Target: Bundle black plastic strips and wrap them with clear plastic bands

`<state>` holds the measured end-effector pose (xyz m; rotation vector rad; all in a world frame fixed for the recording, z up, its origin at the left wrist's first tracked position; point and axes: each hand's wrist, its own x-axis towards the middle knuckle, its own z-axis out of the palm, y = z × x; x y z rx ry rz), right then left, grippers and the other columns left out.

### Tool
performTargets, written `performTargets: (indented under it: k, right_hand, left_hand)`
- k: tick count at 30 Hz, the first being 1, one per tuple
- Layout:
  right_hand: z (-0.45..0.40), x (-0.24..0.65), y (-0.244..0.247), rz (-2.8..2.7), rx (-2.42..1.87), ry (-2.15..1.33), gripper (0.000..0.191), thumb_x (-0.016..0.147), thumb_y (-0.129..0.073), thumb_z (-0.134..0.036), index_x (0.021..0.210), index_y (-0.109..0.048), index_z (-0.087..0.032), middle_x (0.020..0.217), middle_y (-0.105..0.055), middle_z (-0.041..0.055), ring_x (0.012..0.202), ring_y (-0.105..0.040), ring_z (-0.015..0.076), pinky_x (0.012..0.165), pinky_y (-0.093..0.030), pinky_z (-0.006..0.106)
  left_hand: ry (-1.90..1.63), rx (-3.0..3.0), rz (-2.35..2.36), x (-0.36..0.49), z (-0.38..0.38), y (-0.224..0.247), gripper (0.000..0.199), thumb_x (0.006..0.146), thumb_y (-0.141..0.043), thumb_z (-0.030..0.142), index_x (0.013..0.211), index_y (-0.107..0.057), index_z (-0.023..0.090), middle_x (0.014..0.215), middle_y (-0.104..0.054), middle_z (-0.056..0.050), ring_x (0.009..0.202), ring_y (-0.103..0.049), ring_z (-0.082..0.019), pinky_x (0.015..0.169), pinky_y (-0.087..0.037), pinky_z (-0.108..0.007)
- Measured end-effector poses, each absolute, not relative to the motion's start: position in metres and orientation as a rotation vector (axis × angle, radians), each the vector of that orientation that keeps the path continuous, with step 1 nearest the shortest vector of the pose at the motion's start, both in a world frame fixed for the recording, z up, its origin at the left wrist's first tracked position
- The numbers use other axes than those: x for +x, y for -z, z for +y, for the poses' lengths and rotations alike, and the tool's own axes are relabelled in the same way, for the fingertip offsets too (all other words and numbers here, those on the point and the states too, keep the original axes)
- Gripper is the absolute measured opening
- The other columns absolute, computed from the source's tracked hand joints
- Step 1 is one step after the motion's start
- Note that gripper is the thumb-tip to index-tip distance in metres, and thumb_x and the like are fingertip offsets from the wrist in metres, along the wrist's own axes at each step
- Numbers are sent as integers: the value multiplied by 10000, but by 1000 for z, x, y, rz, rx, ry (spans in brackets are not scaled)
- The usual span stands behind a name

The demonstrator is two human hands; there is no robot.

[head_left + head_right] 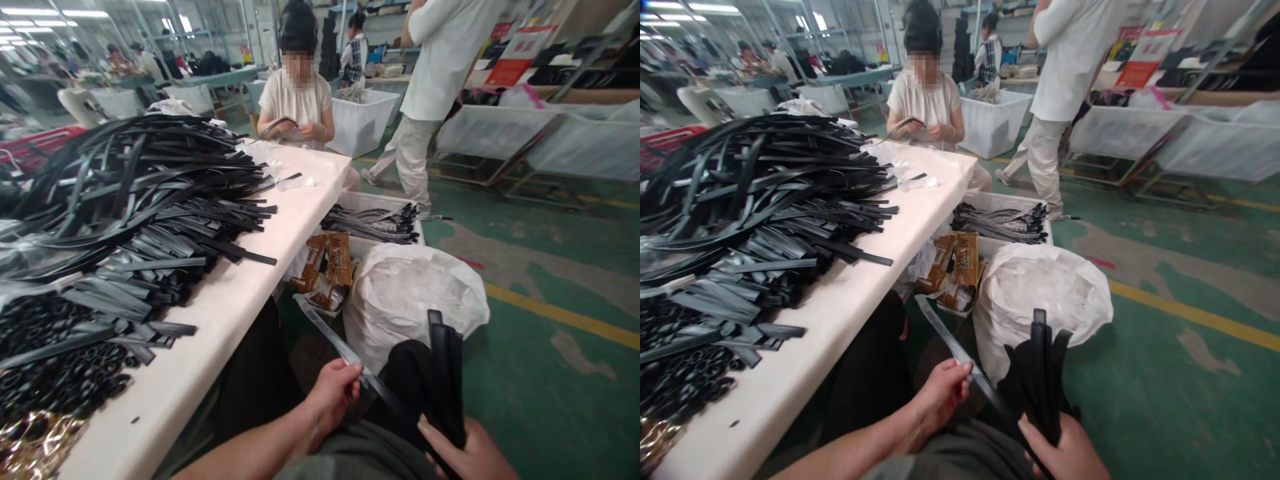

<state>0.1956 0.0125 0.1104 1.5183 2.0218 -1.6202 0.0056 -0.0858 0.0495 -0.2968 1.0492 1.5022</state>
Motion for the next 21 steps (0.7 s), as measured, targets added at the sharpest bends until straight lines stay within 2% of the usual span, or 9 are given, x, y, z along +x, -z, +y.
performTargets:
  k: [6, 10, 15, 21]
  right_hand:
    - [17, 137, -100, 2144, 1375, 1744, 416, 766, -530, -590, 706, -578, -181, 616, -654, 54, 547, -621, 211, 513, -487, 274]
    - [21, 156, -107, 2063, 1336, 1713, 421, 750, -552, -586, 729, -610, -170, 615, -664, 54, 567, -625, 210, 542, -491, 266]
    - [21, 180, -120, 2019, 1466, 1479, 449, 733, -520, -615, 591, -574, -192, 545, -644, 62, 534, -613, 217, 521, -465, 273]
    - [19, 142, -105, 2109, 1392, 1571, 438, 770, -501, -597, 676, -599, -181, 604, -669, 65, 561, -636, 218, 540, -492, 277]
  left_hand:
    - [-1417, -214, 1005, 16, -83, -47, 424, 500, -878, 380, 675, -600, 114, 516, -519, 28, 438, -408, -51, 457, -297, -184]
    - [-1522, -223, 1067, 8, -84, -49, 408, 543, -858, 377, 712, -600, 110, 556, -520, 36, 468, -407, -46, 477, -302, -181]
    - [-1414, -295, 1008, 14, -85, -52, 422, 512, -876, 373, 702, -590, 128, 557, -525, 42, 467, -426, -45, 485, -332, -171]
    - [-1373, -235, 986, 22, -83, -50, 399, 505, -874, 371, 678, -620, 116, 521, -520, 34, 432, -401, -42, 445, -297, -171]
